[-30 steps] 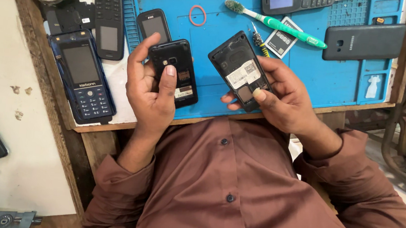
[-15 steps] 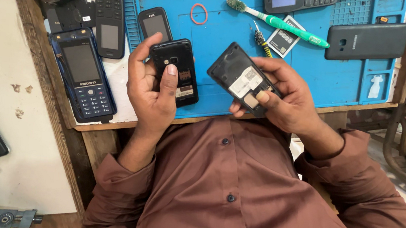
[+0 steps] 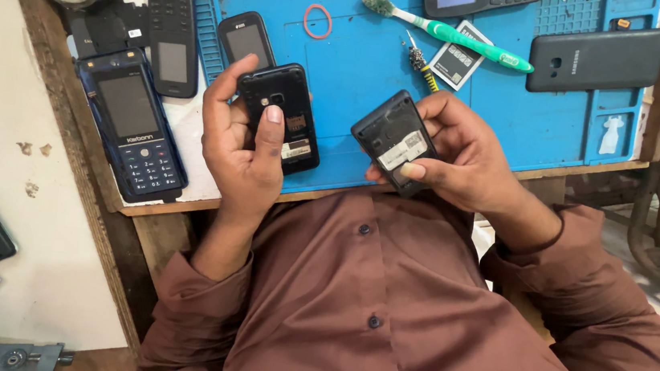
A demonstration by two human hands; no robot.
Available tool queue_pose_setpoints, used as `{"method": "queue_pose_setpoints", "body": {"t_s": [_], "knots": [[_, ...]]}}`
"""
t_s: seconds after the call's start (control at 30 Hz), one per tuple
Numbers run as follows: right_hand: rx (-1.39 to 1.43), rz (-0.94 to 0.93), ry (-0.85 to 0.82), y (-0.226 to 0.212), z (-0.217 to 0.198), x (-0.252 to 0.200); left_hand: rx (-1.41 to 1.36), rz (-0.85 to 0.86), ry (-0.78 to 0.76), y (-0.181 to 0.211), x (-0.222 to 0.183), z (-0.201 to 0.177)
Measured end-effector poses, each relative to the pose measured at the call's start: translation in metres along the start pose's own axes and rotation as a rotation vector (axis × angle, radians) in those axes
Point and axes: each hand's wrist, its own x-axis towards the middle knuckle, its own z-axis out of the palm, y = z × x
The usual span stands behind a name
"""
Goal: The person cleans a black feature phone using a toothbrush, then removes the back cover and battery. They reassemble the phone and press the keypad buttons repeatedly.
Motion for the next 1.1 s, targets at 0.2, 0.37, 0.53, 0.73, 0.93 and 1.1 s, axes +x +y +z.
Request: {"method": "queue_pose_setpoints", "body": {"t_s": [0.2, 0.37, 0.53, 0.73, 0.93, 1.1], "knots": [[0.100, -0.009, -0.063, 0.002, -0.009, -0.003, -0.044, -0.021, -0.006, 0.003, 0.001, 0.003], [0.144, -0.009, -0.062, 0.008, -0.017, -0.008, -0.062, -0.025, -0.014, 0.004, 0.002, 0.004], [0.155, -0.018, -0.068, 0.009, -0.018, -0.008, -0.035, -0.021, -0.009, 0.003, 0.001, 0.004], [0.085, 0.018, -0.028, 0.002, -0.011, -0.006, -0.043, -0.028, -0.008, 0.003, 0.001, 0.004], [0.062, -0.020, -0.076, -0.001, -0.007, -0.002, -0.050, -0.021, -0.011, 0.004, 0.002, 0.005], [0.022, -0.001, -0.037, 0.000, -0.009, -0.004, -0.063, -0.018, -0.016, 0.003, 0.001, 0.005]]}}
